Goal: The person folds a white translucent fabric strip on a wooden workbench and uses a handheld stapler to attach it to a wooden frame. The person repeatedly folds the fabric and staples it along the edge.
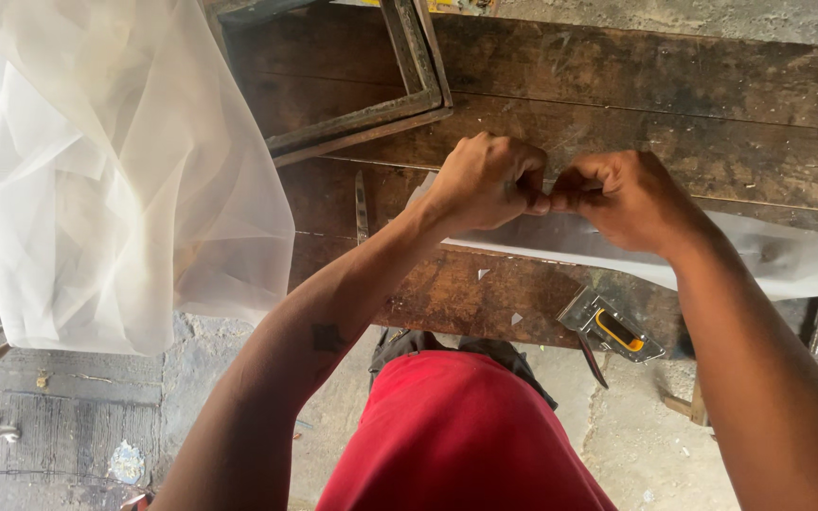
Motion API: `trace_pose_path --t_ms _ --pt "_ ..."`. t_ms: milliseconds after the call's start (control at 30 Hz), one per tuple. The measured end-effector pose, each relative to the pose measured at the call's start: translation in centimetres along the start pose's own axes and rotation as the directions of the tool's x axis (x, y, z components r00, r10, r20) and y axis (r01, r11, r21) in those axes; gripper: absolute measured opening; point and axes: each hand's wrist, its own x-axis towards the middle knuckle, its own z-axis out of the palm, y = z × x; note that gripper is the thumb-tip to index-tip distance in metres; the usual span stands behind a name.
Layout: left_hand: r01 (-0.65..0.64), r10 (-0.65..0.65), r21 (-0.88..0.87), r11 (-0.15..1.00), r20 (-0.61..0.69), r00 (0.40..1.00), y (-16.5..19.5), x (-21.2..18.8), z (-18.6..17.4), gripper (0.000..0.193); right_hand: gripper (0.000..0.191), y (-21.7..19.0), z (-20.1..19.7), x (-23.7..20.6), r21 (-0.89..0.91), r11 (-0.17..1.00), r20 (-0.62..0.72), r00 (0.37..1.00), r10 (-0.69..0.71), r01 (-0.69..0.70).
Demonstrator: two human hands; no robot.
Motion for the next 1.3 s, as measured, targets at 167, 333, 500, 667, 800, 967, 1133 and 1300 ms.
trace_pose_path --t_ms 167,333,500,667,800,967,1133,1300 --pt "-0.017 0.017 -0.020 1.000 0.023 1.000 -0.5 0.6 0.1 0.025 0.011 -1.7 -0.5 -0.1 0.075 0.996 0.038 0.998 0.054 -0.057" --pt "0.034 -0.032 -0.014 0.999 0.108 0.994 -0.7 0.9 0.1 0.030 0.039 -1.2 -2.3 -4.7 -0.048 0.999 -0.346 0.938 -0.019 0.003" --pt "-0.001 0.014 -0.096 0.995 0.137 0.991 -1.0 1.2 0.0 0.026 0.031 4.0 4.0 -13.5 0.362 0.849 -0.776 0.629 0.046 0.385" --pt "0.006 0.013 -0.107 0.994 0.183 0.983 -1.3 1.0 -0.1 0.028 0.047 9.7 16.7 -15.8 0.300 0.915 -0.469 0.794 0.387 -0.269" --pt "-0.025 0.044 -0.098 0.995 0.196 0.980 -1.2 0.8 -0.2 0.032 0.098 12.4 20.5 -14.8 -0.103 0.768 -0.362 0.743 0.563 -0.632" --pt "0.010 0.012 -0.114 0.993 0.189 0.982 -1.4 0.7 -0.6 0.030 0.092 12.4 20.9 -12.8 -0.344 0.621 -0.296 0.709 0.640 -0.704" --pt "-0.022 0.039 -0.092 0.995 0.191 0.981 -1.6 0.7 -0.7 0.030 0.081 13.0 20.9 -11.9 -0.335 0.618 -0.264 0.701 0.663 -0.711" --pt "-0.001 0.028 -0.123 0.992 0.218 0.975 -1.6 1.1 -0.7 0.029 0.046 14.3 21.0 -13.0 -0.282 0.707 -0.301 0.759 0.577 -0.649"
